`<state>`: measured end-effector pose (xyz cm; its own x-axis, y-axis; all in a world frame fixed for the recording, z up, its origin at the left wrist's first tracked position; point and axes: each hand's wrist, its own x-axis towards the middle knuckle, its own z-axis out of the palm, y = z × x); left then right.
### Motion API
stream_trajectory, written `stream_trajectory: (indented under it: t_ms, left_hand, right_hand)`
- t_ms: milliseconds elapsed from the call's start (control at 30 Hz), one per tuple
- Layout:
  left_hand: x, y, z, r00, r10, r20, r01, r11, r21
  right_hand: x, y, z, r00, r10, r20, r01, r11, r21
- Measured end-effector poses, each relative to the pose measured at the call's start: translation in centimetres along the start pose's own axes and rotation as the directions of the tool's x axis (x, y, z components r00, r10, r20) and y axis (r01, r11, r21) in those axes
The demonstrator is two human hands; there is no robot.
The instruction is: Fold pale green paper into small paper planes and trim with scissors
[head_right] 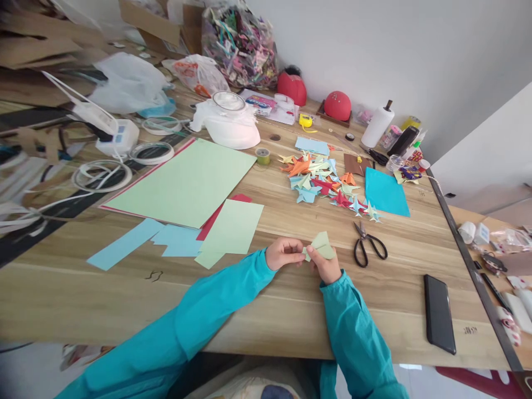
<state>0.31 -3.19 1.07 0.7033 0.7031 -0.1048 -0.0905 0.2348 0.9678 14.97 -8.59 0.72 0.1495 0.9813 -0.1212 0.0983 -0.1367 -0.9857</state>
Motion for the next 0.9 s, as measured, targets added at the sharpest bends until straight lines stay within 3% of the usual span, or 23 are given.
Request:
stream_trajectory:
  t_ms: [267, 633, 900]
  left_hand:
    - [0.39, -1.01, 0.41, 0.999, 0.032, 0.025, -0.033, 0.998, 0.050]
    - [0.22, -0.90, 0.15, 1.000, -0.003, 0.018, 0.002, 0.999, 0.043]
    - [0.23, -0.66, -0.14, 1.000, -0.004, -0.007, 0.004, 0.999, 0.033]
  right_hand:
    - [0.00, 0.19, -0.04, 0.995, -0.039, 0.088, 0.037, 0.999, 0.034]
    - [0.23, -0.13, -0.60, 0.988, -0.132, 0.077, 0.126, 0.989, 0.077]
    - [0.54, 0.30, -0.58, 0.995, -0.095, 0.016, 0.089, 0.974, 0.209]
